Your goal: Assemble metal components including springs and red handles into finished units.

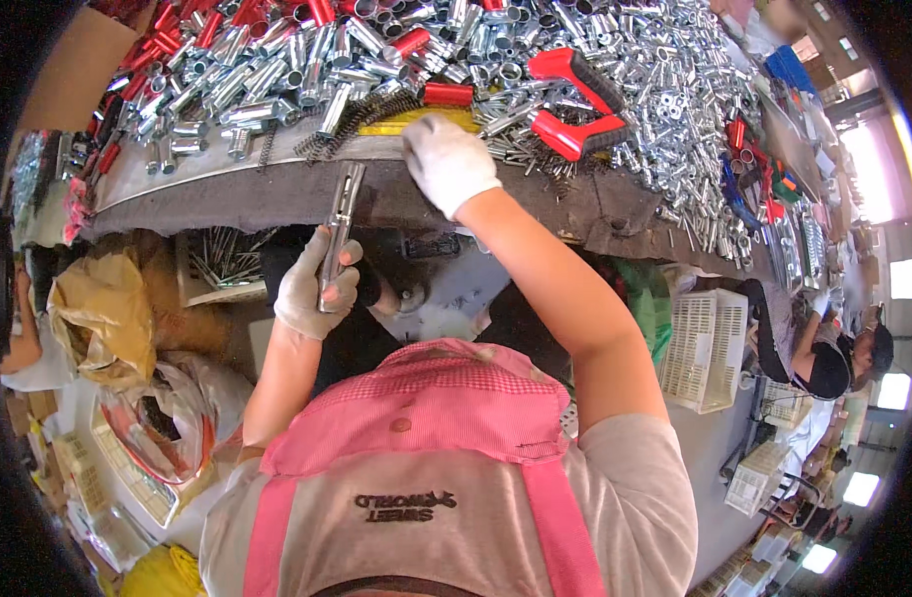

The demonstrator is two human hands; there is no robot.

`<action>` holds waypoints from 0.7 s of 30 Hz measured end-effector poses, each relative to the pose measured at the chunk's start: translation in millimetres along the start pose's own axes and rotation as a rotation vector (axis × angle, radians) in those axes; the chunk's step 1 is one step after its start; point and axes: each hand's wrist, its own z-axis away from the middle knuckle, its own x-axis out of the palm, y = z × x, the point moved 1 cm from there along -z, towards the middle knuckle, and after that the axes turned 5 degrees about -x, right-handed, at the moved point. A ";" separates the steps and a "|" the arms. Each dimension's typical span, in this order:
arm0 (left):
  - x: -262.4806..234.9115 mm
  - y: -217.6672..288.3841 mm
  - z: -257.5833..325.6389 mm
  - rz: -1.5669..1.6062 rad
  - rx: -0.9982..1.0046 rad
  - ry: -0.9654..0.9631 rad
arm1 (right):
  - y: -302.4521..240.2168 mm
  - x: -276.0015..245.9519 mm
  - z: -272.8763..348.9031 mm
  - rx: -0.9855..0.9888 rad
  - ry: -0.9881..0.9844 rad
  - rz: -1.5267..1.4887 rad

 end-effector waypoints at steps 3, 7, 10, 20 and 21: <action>5.7 -1.9 -0.6 -0.091 0.002 -0.045 | -9.7 -41.6 5.5 0.171 -0.132 -0.676; 16.9 -8.3 -8.6 -0.341 0.049 -0.040 | -29.5 -56.6 18.6 -0.291 0.026 -0.451; 20.3 -18.5 -12.5 -0.342 0.075 0.055 | -35.6 -63.6 27.7 -0.228 -0.048 -0.318; 22.3 -20.8 -14.0 -0.682 0.148 0.048 | -45.4 -57.8 50.7 -0.178 -0.046 -0.244; 18.1 -19.0 -12.8 -0.802 0.207 -0.014 | -42.1 -55.4 54.6 0.116 -0.113 -0.739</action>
